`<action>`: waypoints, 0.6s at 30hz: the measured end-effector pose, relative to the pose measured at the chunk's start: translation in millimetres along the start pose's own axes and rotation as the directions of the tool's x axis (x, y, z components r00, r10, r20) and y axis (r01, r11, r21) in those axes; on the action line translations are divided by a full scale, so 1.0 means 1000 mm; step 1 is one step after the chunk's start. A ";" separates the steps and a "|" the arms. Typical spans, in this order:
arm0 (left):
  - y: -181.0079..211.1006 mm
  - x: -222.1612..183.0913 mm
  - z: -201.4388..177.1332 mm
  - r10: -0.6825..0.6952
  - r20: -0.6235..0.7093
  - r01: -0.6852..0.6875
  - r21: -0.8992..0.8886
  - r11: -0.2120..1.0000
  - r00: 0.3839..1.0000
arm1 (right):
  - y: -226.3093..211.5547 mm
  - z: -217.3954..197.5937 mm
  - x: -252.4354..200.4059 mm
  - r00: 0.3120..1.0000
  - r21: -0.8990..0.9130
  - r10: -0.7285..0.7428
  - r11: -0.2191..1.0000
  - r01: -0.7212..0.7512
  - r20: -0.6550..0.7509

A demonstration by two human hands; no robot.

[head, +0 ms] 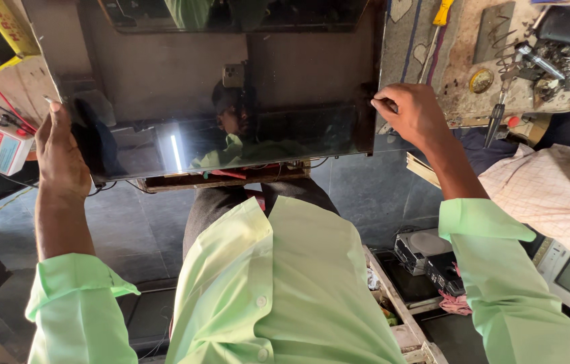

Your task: The person connects wires to a circuit board inside a television chassis, uses a screwdriver to secure components, and then flips the unit to clean the screen with a brush and apply tape to the edges.

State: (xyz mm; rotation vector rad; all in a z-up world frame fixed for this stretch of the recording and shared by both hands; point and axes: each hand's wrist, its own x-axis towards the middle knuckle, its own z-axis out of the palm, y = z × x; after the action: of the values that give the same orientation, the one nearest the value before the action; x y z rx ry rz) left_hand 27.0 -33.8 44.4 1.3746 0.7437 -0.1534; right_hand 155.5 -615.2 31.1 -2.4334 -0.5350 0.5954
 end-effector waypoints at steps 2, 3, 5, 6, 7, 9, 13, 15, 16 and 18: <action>-0.001 0.000 -0.002 -0.007 -0.020 0.007 0.028 1.000 1.000 | -0.001 0.001 0.002 0.999 -0.001 -0.044 0.999 0.044 -0.021; -0.003 0.001 -0.003 0.010 -0.020 -0.009 0.055 0.998 1.000 | -0.001 0.002 0.002 0.997 -0.002 -0.066 0.998 0.066 -0.032; -0.006 0.002 -0.004 0.029 -0.035 -0.026 0.082 0.996 0.999 | -0.002 0.003 0.004 0.997 -0.035 -0.070 0.997 0.069 -0.030; -0.007 0.003 -0.004 0.027 -0.050 -0.023 0.084 0.996 0.998 | -0.001 0.003 0.004 0.997 -0.050 -0.071 0.996 0.069 -0.029; -0.008 0.004 -0.004 0.026 -0.064 -0.020 0.087 0.996 0.998 | 0.000 0.002 0.004 0.997 -0.047 -0.075 0.996 0.074 -0.034; -0.009 0.002 -0.006 0.036 -0.045 -0.032 0.092 0.995 0.998 | 0.002 0.003 0.002 0.996 -0.038 -0.085 0.996 0.084 -0.040; -0.006 0.000 -0.004 0.052 -0.026 -0.049 0.113 0.992 0.998 | 0.002 0.006 -0.001 0.994 -0.032 -0.089 0.996 0.087 -0.058; -0.004 0.000 -0.002 0.033 -0.053 -0.026 0.127 0.992 0.998 | 0.003 0.007 -0.001 0.993 -0.011 -0.083 0.997 0.082 -0.081; -0.004 0.000 -0.001 0.025 -0.067 -0.016 0.133 0.991 0.997 | 0.004 0.006 -0.001 0.996 0.001 -0.052 0.999 0.052 -0.069; -0.002 -0.001 0.000 0.040 -0.034 -0.036 0.111 0.993 0.999 | 0.007 0.005 0.000 0.999 0.026 0.010 1.000 -0.008 -0.044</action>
State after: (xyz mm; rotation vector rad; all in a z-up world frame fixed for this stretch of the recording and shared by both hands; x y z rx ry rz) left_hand 25.2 -34.6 43.2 1.4987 0.7478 -0.1419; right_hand 154.6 -617.8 22.9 -2.4196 -0.4956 0.5481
